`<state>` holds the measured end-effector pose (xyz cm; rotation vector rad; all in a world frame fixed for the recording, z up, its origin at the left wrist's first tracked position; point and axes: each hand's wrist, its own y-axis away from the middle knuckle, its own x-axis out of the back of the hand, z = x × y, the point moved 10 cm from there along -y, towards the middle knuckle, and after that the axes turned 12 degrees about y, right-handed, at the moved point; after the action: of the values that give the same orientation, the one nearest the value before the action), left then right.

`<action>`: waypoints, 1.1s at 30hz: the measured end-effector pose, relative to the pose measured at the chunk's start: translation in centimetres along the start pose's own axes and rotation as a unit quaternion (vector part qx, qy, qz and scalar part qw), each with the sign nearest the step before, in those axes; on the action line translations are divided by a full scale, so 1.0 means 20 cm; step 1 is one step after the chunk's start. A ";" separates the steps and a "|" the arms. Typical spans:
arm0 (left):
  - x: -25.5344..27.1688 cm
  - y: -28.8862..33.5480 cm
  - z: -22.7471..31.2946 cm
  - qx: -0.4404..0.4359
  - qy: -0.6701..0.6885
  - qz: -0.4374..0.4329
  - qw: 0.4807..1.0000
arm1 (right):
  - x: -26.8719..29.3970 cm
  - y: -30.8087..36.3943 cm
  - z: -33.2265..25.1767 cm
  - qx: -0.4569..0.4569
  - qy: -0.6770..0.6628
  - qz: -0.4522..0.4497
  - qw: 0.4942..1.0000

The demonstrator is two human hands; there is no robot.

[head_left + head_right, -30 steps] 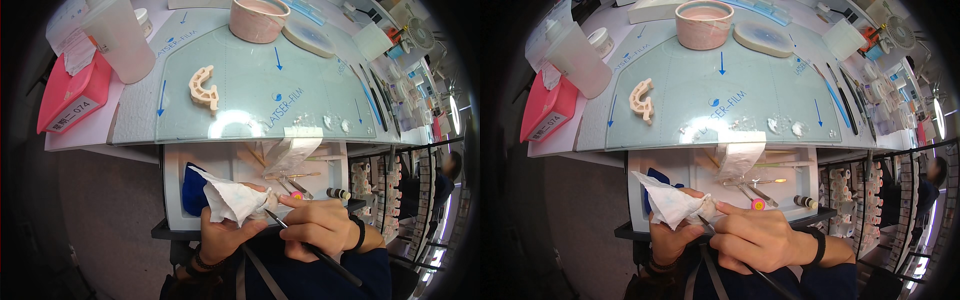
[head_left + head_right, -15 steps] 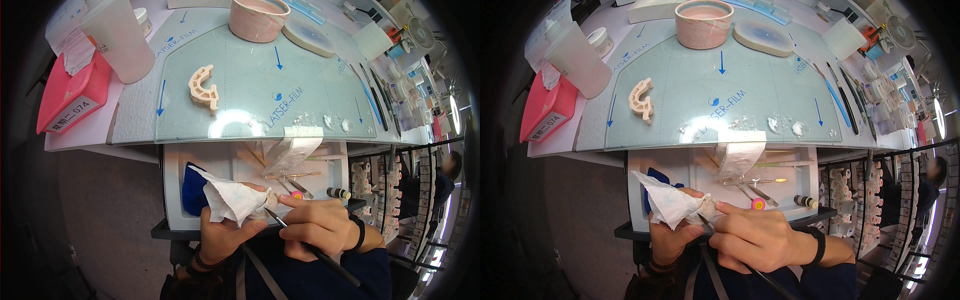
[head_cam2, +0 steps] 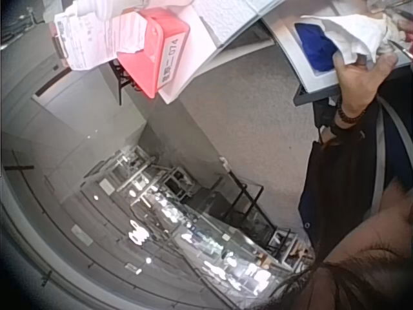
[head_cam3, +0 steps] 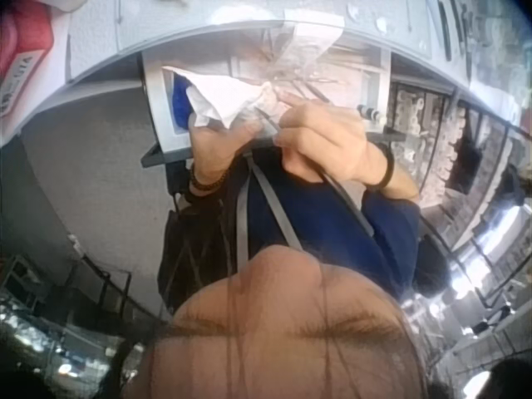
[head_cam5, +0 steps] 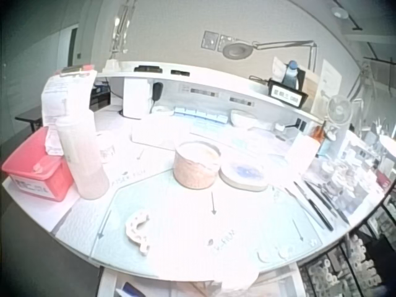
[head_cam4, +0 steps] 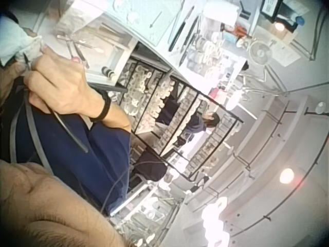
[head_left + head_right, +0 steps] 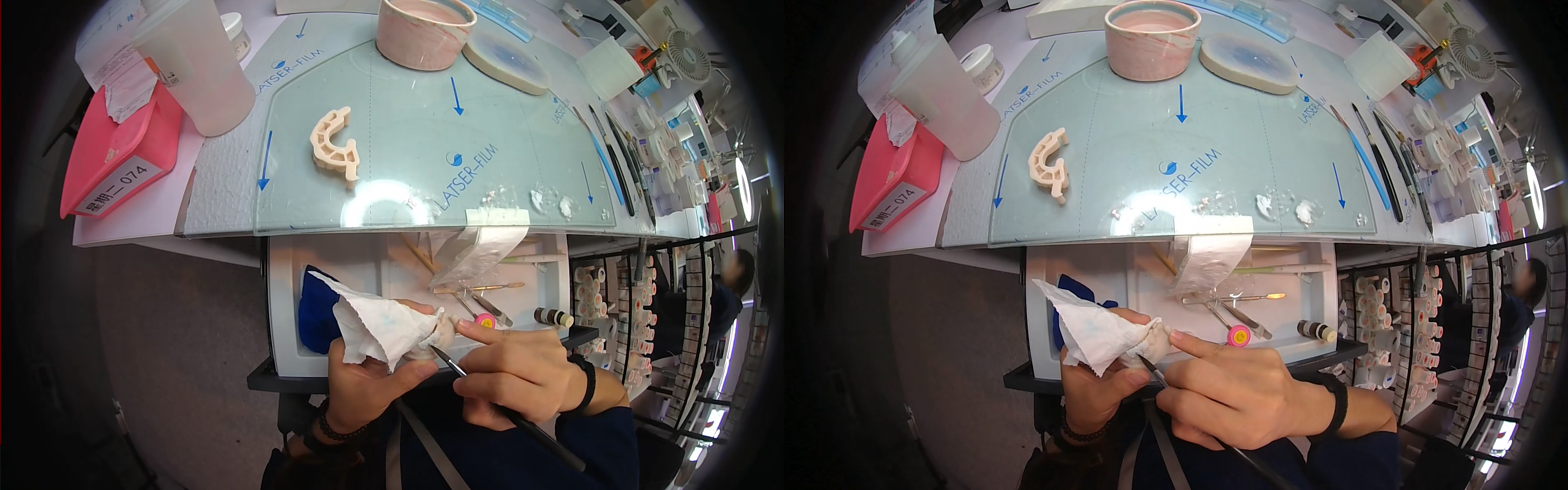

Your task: Applying and carving ceramic material on a dental bridge model.

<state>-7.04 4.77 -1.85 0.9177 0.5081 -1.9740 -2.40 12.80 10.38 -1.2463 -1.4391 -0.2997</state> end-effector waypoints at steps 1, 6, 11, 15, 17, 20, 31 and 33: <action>0.00 0.00 0.00 -0.002 0.000 -0.001 1.000 | 0.00 0.00 0.00 0.000 0.000 0.000 1.000; 0.01 0.01 0.01 0.008 -0.005 0.004 1.000 | 0.00 0.00 -0.01 -0.006 -0.003 0.008 1.000; 0.01 0.01 -0.01 0.016 -0.015 0.009 1.000 | 0.10 0.00 0.06 -0.050 -0.046 0.035 0.997; 0.06 0.02 -0.03 0.022 -0.017 0.076 0.997 | 0.46 0.07 0.32 -0.194 0.031 0.134 0.971; 0.07 0.03 -0.02 0.016 -0.005 0.087 0.996 | 0.58 0.11 0.50 -0.285 -0.072 0.185 0.938; 0.06 0.03 -0.01 -0.015 -0.008 0.137 0.990 | 0.64 0.26 0.77 -0.387 -0.187 0.158 0.889; 0.03 0.05 0.01 0.017 -0.042 0.092 0.995 | 0.51 0.30 0.83 -0.403 -0.213 0.090 0.886; 0.04 0.05 0.00 0.028 -0.056 0.089 0.994 | 0.51 0.31 0.83 -0.407 -0.205 0.093 0.885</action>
<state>-6.50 3.94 -2.47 0.8502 0.2971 -1.8734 -4.64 33.07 10.84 -2.2264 -1.5826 -0.5676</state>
